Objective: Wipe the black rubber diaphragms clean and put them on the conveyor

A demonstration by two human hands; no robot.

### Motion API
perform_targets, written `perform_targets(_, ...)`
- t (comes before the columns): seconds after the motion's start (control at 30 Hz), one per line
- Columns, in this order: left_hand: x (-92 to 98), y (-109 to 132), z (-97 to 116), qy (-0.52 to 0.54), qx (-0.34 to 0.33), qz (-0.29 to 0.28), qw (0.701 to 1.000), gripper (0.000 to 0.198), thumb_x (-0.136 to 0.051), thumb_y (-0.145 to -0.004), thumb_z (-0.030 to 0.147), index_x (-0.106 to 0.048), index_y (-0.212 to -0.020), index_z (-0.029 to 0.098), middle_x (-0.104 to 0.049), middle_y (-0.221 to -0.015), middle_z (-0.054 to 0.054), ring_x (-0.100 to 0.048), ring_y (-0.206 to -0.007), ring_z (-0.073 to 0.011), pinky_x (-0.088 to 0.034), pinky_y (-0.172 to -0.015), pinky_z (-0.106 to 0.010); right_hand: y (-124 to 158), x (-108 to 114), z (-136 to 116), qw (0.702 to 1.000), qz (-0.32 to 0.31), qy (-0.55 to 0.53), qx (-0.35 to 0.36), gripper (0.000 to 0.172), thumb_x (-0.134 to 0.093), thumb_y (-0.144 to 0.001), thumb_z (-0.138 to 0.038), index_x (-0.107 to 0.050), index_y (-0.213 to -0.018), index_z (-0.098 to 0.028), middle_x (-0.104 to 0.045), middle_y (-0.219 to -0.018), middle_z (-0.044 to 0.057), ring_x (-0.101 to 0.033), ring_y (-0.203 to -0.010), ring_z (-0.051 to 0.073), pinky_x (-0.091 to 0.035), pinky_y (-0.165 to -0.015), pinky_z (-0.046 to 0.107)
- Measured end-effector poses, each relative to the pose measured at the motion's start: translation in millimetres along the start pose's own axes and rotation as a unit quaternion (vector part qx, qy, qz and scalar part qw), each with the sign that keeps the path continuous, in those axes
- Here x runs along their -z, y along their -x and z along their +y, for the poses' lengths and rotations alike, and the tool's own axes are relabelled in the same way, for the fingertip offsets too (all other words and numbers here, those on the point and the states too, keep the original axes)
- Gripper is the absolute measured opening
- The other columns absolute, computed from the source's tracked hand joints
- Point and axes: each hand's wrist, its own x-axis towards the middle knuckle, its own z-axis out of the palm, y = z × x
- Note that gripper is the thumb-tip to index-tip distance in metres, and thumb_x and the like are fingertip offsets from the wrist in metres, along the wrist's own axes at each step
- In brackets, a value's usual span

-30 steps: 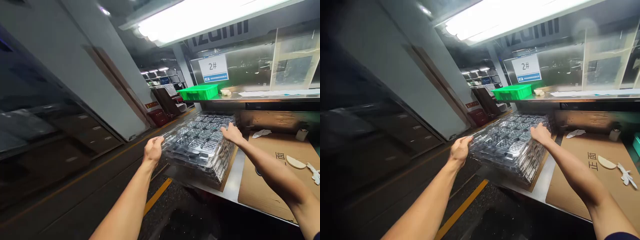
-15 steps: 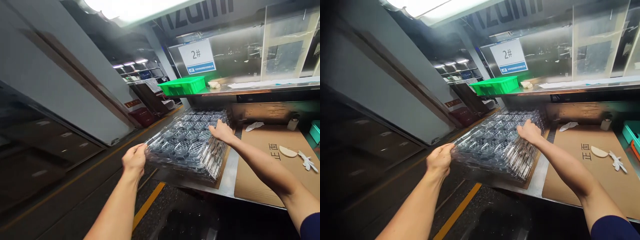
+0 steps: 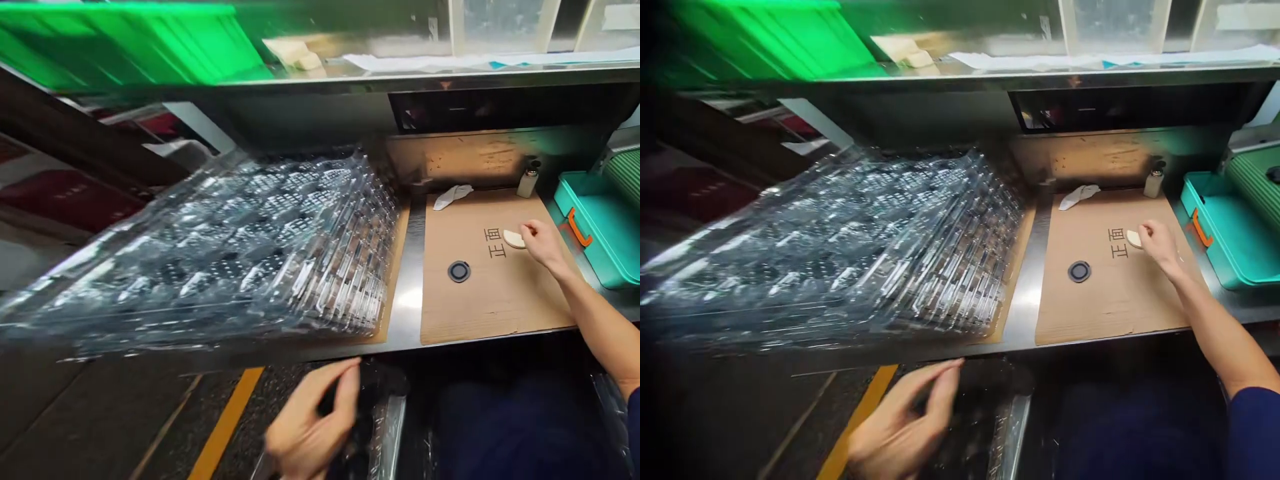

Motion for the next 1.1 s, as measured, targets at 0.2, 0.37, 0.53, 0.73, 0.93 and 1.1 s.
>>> perform_targets(0.2,-188.4,-44.9,10.4,-0.146,-0.178,-0.13,0.964,0.069,-0.071,-0.086,0.049,-0.057,-0.148,0.02,-0.04,-0.162,-0.021,-0.035,-0.151,-0.0438,-0.03,-0.12,-0.064,30.6,-0.4,63.4,0.976,-0.063,0.206,0.012,0.062,-0.066,-0.089,-0.046,-0.058,-0.144,-0.017,-0.061,-0.138,0.021,-0.053,-0.123,0.039,-0.042,-0.102,0.05)
perform_targets(0.37,-247.5,-60.7,11.8,-0.291,-0.189,-0.17,0.922,0.051,-0.051,-0.101,0.042,-0.056,-0.148,0.021,-0.044,-0.16,-0.019,-0.036,-0.149,-0.0421,-0.021,-0.12,-0.07,41.1,-22.8,90.7,0.992,0.01,0.111,0.062,0.038,-0.048,-0.102,-0.032,-0.063,-0.133,-0.016,-0.067,-0.121,0.016,-0.056,-0.113,0.032,-0.045,-0.099,0.046)
perform_targets(0.53,-236.3,-68.6,1.6,-0.316,-0.207,-0.159,0.912,0.043,-0.049,-0.103,0.039,-0.06,-0.141,0.022,-0.055,-0.154,-0.012,-0.043,-0.145,-0.0346,-0.025,-0.122,-0.059,43.0,-42.5,80.6,0.998,0.013,0.034,0.049,0.032,-0.045,-0.104,-0.025,-0.064,-0.128,-0.017,-0.065,-0.117,0.014,-0.055,-0.112,0.029,-0.046,-0.099,0.043)
perform_targets(0.73,-223.9,-77.1,-18.3,-0.309,-0.165,-0.192,0.917,0.049,-0.043,-0.103,0.039,-0.055,-0.146,0.019,-0.059,-0.15,-0.012,-0.045,-0.145,-0.0324,-0.025,-0.124,-0.053,51.1,-57.5,55.3,0.996,-0.085,0.039,-0.008,0.031,-0.048,-0.101,-0.017,-0.065,-0.126,-0.022,-0.065,-0.116,0.011,-0.055,-0.108,0.025,-0.048,-0.096,0.039)
perform_targets(0.93,-216.0,-80.2,-19.7,-0.338,-0.122,-0.265,0.895,0.053,-0.039,-0.102,0.041,-0.05,-0.149,0.017,-0.049,-0.158,-0.014,-0.04,-0.149,-0.0327,-0.027,-0.125,-0.052,117.4,-15.5,61.4,0.994,-0.066,0.073,-0.055,0.033,-0.048,-0.102,-0.019,-0.064,-0.13,-0.023,-0.064,-0.114,0.011,-0.055,-0.106,0.026,-0.047,-0.091,0.039)
perform_targets(1.1,-274.1,-96.1,52.8,-0.289,-0.131,-0.301,0.899,0.06,-0.049,-0.096,0.045,-0.05,-0.147,0.014,-0.046,-0.157,-0.021,-0.042,-0.147,-0.0371,-0.033,-0.12,-0.056,167.9,-15.2,72.4,0.996,-0.032,0.055,-0.06,0.033,-0.049,-0.101,-0.019,-0.065,-0.129,-0.026,-0.064,-0.106,0.008,-0.059,-0.098,0.023,-0.045,-0.085,0.035)
